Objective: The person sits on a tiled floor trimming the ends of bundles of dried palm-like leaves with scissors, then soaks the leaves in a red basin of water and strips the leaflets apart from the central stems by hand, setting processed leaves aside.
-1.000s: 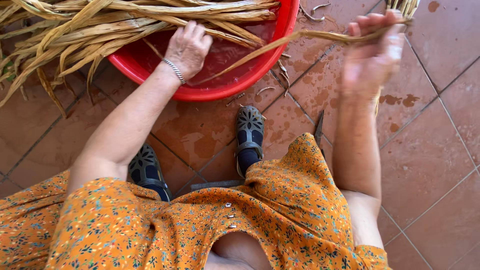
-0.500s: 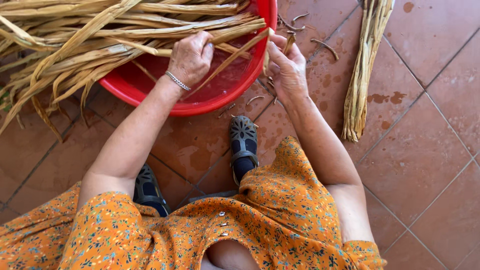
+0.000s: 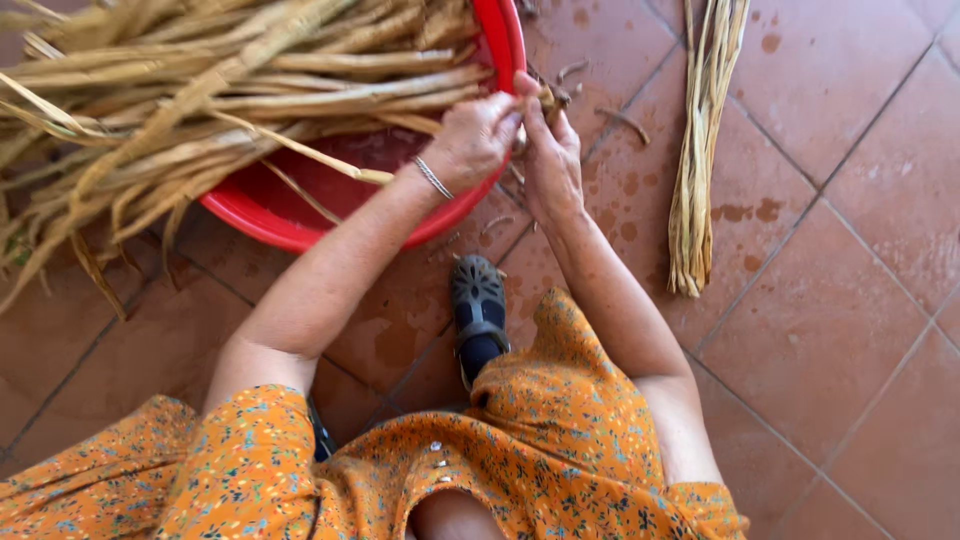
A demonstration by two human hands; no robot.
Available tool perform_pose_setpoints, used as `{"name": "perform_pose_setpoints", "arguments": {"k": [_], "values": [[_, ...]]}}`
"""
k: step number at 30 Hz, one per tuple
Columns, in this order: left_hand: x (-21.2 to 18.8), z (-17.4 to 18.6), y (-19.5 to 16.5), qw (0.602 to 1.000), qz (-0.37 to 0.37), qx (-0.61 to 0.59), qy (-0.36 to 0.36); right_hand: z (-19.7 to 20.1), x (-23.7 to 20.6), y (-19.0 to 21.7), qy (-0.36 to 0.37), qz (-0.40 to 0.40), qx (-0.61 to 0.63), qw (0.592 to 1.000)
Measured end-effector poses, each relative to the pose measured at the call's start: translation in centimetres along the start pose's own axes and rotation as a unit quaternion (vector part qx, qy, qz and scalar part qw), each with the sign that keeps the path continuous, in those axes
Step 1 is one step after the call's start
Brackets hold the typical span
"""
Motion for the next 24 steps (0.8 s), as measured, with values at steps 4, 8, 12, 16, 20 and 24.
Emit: {"name": "perform_pose_setpoints", "arguments": {"k": [4,8,12,16,20,24], "values": [[2.5,-2.0,1.4,0.996,0.028,0.078,0.02,-0.3,1.7,0.8,0.047,-0.003,0.055,0.997],[4.1,-3.5,1.9,0.981,0.057,0.171,0.074,1.5,3.6,0.1,0.014,0.024,0.093,0.995],[5.6,-3.6,2.1,0.976,0.088,0.164,0.111,3.9,5.9,-0.8,-0.041,0.05,0.137,0.988],[6.3,-3.8,0.8,0.959,0.004,0.207,0.191,5.4,7.6,0.6,-0.064,0.042,0.136,0.988],[6.6,-4.8,-0.6,0.961,0.153,0.158,0.17,8.0,7.9,2.8,-0.157,-0.018,0.236,0.959],[7.7,-7.2,-3.3,0.958,0.084,0.189,0.199,10.9,8.6,4.1,-0.176,-0.04,0.294,0.938]]}}
Point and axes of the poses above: each hand's wrist, its own x-axis towards the middle knuckle, its own z-axis out of the back of the hand, y = z × x, the point moved 4 cm from there along x, towards the middle knuckle, and after that the axes turned 11 degrees about -z, right-handed, at the moved point
